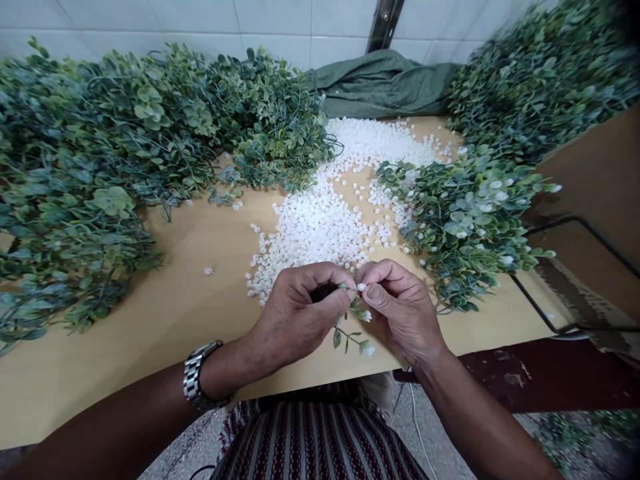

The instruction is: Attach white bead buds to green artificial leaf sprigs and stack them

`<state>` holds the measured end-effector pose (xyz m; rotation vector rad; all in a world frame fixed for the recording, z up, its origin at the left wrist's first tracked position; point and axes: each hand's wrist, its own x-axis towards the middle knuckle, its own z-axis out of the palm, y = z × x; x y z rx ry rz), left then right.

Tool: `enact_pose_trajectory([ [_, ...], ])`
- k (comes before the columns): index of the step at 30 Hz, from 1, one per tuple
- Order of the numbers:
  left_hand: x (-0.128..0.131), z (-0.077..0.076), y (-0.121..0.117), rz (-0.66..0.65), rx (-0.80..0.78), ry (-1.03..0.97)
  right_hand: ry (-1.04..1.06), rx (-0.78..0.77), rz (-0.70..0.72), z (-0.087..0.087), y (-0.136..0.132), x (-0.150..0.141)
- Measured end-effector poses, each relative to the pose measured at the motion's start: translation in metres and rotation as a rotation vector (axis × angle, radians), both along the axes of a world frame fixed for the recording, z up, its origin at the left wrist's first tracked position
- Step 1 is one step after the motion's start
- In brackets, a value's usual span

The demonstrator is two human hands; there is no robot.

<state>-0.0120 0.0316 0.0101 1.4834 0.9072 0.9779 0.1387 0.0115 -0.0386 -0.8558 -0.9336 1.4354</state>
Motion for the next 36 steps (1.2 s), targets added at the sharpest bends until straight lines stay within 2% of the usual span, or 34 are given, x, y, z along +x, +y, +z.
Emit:
enact_pose_trajectory([
  [12, 0.007, -0.004, -0.003, 0.038, 0.005, 0.038, -0.249, 0.283, -0.137, -0.003, -0.005, -0.002],
  [36, 0.012, -0.002, -0.003, 0.108, -0.039, 0.079, -0.408, 0.357, -0.315, 0.002, -0.009, -0.007],
])
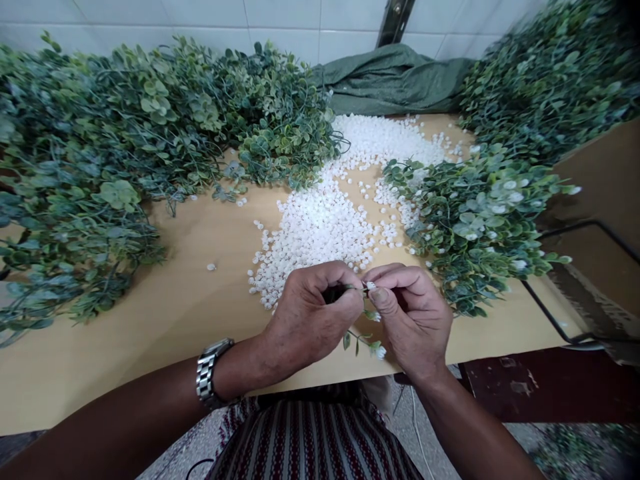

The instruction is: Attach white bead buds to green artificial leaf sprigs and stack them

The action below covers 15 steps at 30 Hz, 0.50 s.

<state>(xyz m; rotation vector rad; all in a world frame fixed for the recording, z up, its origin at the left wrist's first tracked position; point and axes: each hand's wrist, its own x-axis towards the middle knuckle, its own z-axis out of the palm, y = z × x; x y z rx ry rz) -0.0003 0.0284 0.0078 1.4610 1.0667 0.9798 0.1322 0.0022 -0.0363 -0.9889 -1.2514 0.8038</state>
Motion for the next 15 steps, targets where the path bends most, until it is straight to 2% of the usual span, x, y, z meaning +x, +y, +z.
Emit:
enact_pose_trajectory([
  [15, -0.0007, -0.0026, 0.0006, -0.015, 0.016, 0.031, -0.032, -0.018, -0.009, -0.0006, 0.0004, -0.0001],
])
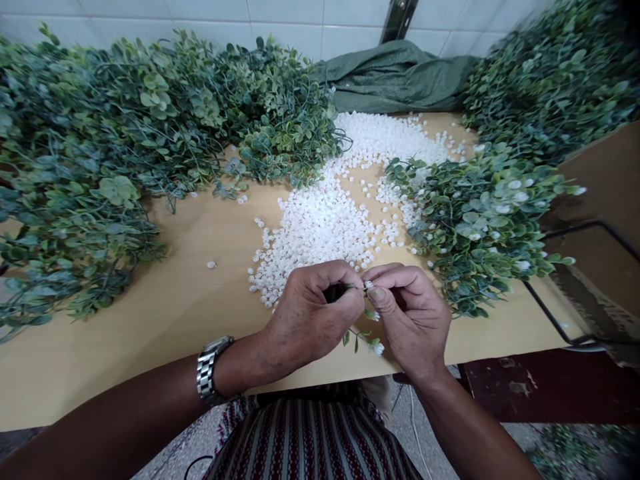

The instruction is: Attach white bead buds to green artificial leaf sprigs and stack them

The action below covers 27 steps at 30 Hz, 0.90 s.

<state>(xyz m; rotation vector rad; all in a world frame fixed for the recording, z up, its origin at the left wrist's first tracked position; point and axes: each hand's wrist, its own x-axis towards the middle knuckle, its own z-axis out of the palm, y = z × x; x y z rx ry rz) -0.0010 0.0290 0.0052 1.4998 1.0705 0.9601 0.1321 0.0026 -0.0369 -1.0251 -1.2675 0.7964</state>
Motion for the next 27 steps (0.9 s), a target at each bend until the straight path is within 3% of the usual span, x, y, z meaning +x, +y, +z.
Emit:
enact_pose_trajectory([
  [7, 0.0005, 0.0006, -0.002, 0.026, -0.03, 0.015, -0.026, 0.042, 0.006, -0.0013, -0.0007, -0.001],
  [20, 0.0016, 0.0021, -0.0053, 0.045, -0.031, -0.038, -0.207, 0.171, -0.107, -0.0081, -0.0061, -0.0014],
  [27, 0.003, 0.0011, -0.0049, 0.051, -0.048, -0.053, -0.03, 0.042, -0.069, -0.0013, -0.0029, -0.0014],
])
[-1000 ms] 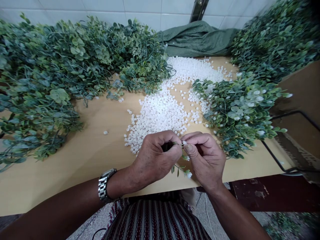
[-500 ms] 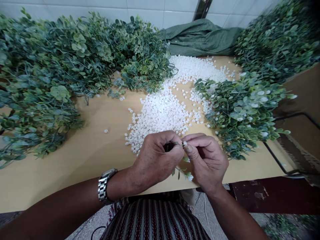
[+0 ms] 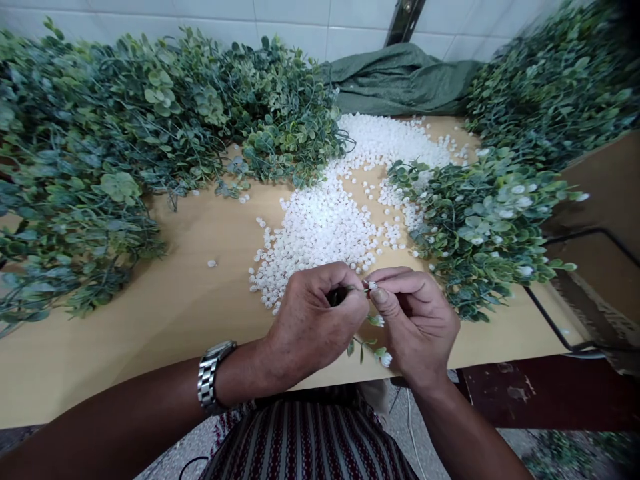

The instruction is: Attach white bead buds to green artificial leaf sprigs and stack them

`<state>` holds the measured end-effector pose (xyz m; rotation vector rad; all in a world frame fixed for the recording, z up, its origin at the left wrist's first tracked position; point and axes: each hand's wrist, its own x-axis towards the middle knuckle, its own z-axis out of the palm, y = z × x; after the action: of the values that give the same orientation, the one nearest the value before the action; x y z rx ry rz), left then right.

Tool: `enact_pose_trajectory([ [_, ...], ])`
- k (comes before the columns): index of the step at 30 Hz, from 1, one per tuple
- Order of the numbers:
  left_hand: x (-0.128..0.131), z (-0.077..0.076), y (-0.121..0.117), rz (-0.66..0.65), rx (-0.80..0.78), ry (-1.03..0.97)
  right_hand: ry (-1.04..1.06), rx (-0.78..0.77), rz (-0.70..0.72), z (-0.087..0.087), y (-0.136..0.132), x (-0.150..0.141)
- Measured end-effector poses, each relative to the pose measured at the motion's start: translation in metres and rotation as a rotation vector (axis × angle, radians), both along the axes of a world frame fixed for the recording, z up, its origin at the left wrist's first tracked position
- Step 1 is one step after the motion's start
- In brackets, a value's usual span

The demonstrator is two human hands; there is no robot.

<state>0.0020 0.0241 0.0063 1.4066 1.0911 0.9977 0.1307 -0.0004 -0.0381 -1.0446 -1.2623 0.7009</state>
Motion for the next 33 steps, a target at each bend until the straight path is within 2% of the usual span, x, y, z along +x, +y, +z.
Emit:
enact_pose_trajectory([
  [5, 0.0029, 0.0014, 0.001, -0.014, -0.004, -0.003, 0.18, -0.124, 0.131, -0.003, 0.0032, 0.0052],
  [9, 0.0042, 0.0021, 0.0019, -0.016, 0.019, -0.016, 0.237, -0.146, 0.167, -0.0044, 0.0044, 0.0067],
  [33, 0.0053, -0.0014, 0.0058, -0.028, 0.028, 0.037, 0.172, -0.062, 0.135, -0.0057, 0.004, 0.005],
])
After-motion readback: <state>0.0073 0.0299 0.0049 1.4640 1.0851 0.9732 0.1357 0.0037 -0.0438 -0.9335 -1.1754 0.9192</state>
